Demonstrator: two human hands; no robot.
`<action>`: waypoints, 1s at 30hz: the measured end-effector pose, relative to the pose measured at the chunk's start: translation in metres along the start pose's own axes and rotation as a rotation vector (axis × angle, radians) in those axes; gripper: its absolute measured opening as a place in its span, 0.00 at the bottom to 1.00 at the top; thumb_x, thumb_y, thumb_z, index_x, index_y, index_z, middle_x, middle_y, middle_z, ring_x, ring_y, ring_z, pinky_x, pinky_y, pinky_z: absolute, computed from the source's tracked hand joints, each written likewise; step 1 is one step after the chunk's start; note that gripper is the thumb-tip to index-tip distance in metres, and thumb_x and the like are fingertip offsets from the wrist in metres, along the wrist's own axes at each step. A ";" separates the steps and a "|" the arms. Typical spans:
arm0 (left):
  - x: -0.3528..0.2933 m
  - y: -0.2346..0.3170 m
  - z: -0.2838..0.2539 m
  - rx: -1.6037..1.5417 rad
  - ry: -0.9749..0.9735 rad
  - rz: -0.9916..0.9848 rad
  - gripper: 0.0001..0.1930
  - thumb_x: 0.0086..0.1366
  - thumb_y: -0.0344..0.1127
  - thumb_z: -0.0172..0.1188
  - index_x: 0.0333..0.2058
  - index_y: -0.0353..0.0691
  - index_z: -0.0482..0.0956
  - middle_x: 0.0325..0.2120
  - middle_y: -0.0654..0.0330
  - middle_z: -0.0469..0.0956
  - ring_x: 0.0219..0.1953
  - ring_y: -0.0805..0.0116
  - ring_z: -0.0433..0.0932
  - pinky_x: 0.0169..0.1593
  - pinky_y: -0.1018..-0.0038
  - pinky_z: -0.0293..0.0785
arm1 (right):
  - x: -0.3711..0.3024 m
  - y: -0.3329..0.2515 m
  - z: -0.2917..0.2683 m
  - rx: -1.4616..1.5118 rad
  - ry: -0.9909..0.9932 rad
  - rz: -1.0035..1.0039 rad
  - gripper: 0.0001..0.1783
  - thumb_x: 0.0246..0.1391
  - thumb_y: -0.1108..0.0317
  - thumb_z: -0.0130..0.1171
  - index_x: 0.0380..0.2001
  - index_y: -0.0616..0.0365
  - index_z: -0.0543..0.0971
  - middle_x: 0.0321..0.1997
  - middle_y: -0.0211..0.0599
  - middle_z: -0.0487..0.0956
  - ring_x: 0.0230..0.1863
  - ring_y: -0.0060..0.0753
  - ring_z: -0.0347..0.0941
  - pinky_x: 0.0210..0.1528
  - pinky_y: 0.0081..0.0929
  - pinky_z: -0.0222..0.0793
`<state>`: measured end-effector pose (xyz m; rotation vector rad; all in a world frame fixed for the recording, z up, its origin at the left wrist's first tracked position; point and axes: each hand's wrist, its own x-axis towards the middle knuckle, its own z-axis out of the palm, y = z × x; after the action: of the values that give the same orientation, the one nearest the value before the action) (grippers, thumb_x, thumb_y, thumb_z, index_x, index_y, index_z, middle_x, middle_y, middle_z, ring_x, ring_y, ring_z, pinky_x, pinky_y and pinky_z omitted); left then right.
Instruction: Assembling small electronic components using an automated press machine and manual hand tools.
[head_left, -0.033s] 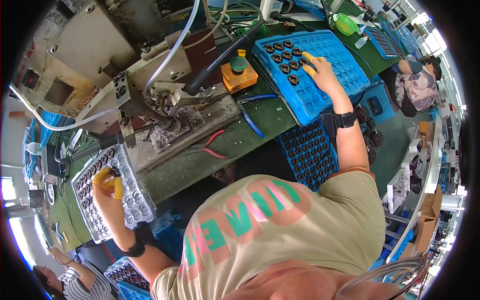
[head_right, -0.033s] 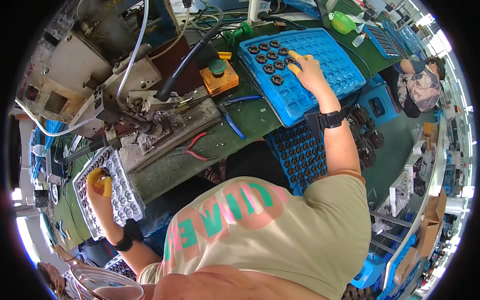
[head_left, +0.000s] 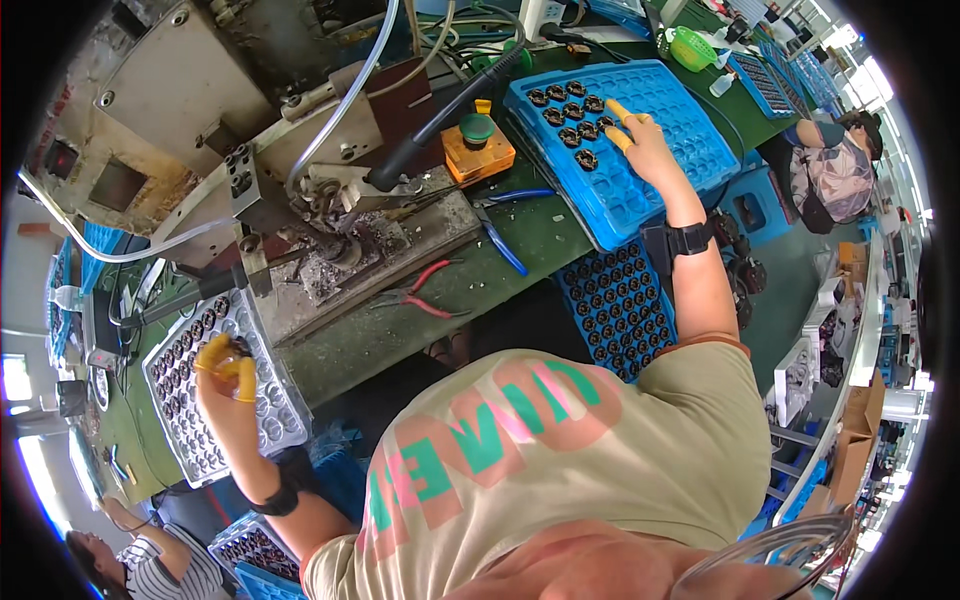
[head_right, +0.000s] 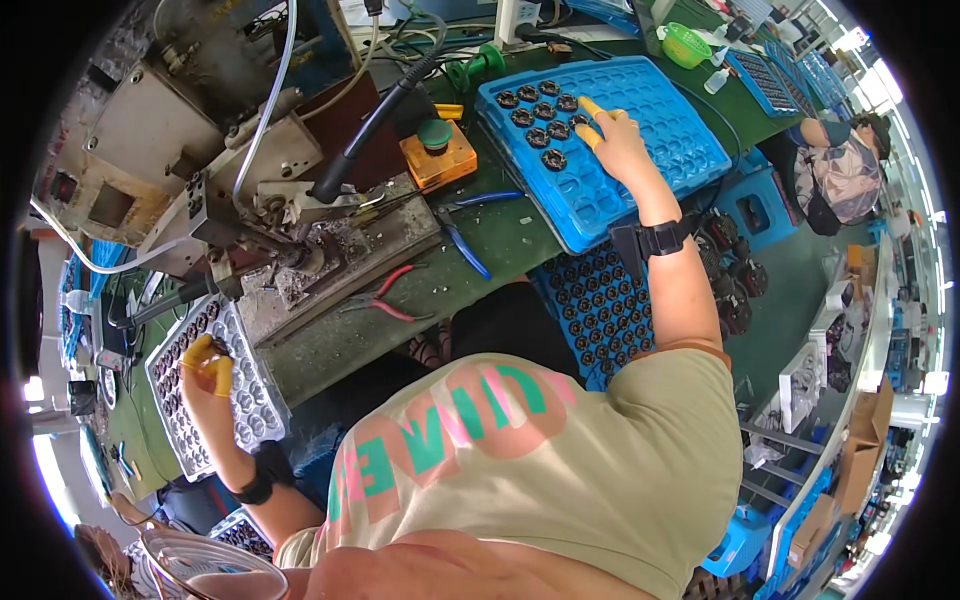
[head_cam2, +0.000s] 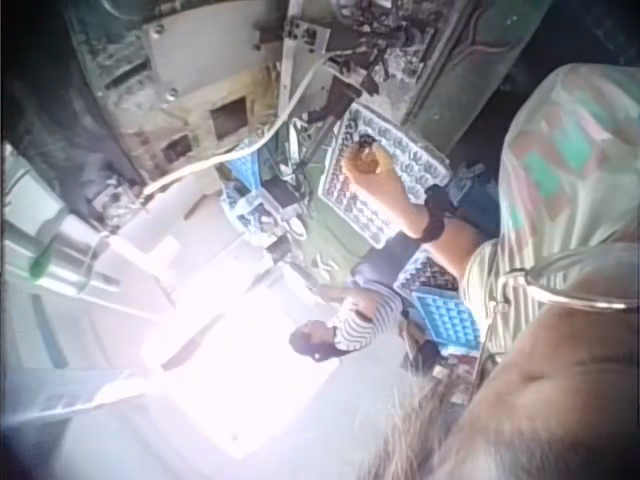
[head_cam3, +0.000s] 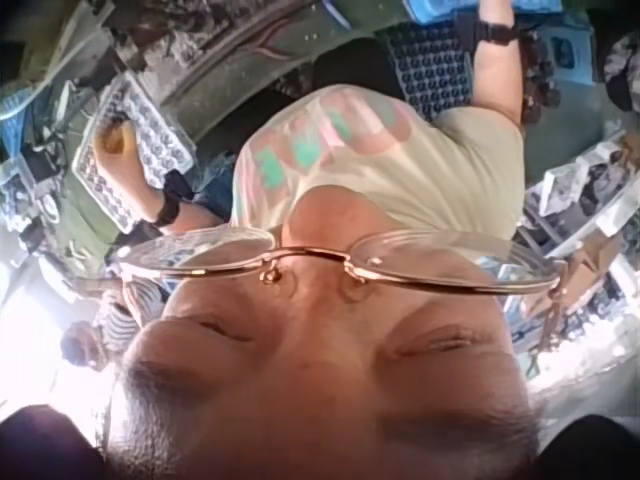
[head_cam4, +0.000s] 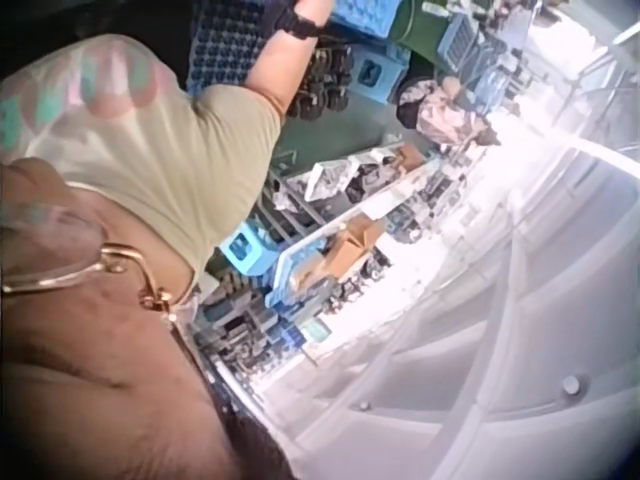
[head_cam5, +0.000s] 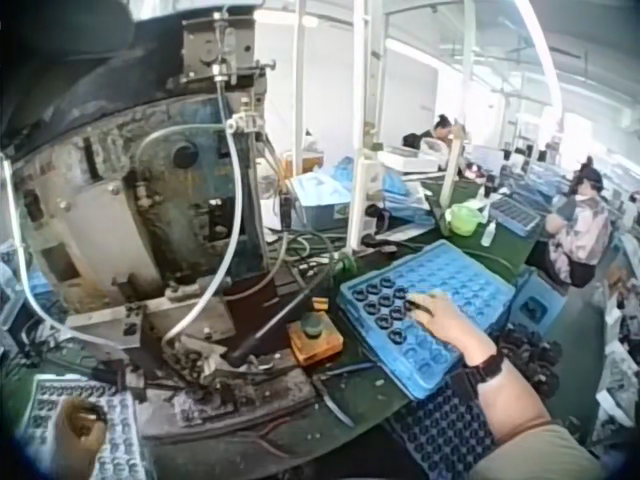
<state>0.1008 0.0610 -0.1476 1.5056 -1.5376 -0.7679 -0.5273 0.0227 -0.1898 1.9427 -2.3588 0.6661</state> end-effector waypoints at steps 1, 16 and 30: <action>-0.010 0.003 0.012 -0.008 -0.033 0.008 0.22 0.59 0.23 0.60 0.53 0.35 0.70 0.40 0.63 0.75 0.38 0.77 0.73 0.44 0.81 0.70 | 0.001 0.000 0.003 -0.063 0.018 0.026 0.25 0.56 0.57 0.57 0.58 0.44 0.72 0.48 0.52 0.73 0.47 0.52 0.71 0.52 0.37 0.67; -0.057 0.003 0.075 0.001 -0.135 -0.037 0.21 0.53 0.16 0.58 0.47 0.34 0.76 0.35 0.58 0.72 0.30 0.75 0.74 0.32 0.82 0.74 | 0.015 0.032 0.012 0.061 -0.057 -0.065 0.23 0.60 0.63 0.48 0.60 0.39 0.69 0.47 0.57 0.73 0.50 0.54 0.68 0.55 0.41 0.63; -0.053 0.012 0.058 -0.064 -0.038 0.022 0.22 0.53 0.17 0.62 0.48 0.35 0.75 0.36 0.64 0.72 0.35 0.78 0.73 0.36 0.83 0.71 | -0.002 -0.011 -0.026 -0.023 0.060 -0.068 0.19 0.62 0.64 0.48 0.55 0.56 0.73 0.42 0.48 0.74 0.47 0.46 0.69 0.53 0.32 0.62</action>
<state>0.0404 0.1069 -0.1719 1.4324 -1.5409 -0.8289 -0.5229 0.0316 -0.1630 1.9543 -2.2449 0.6797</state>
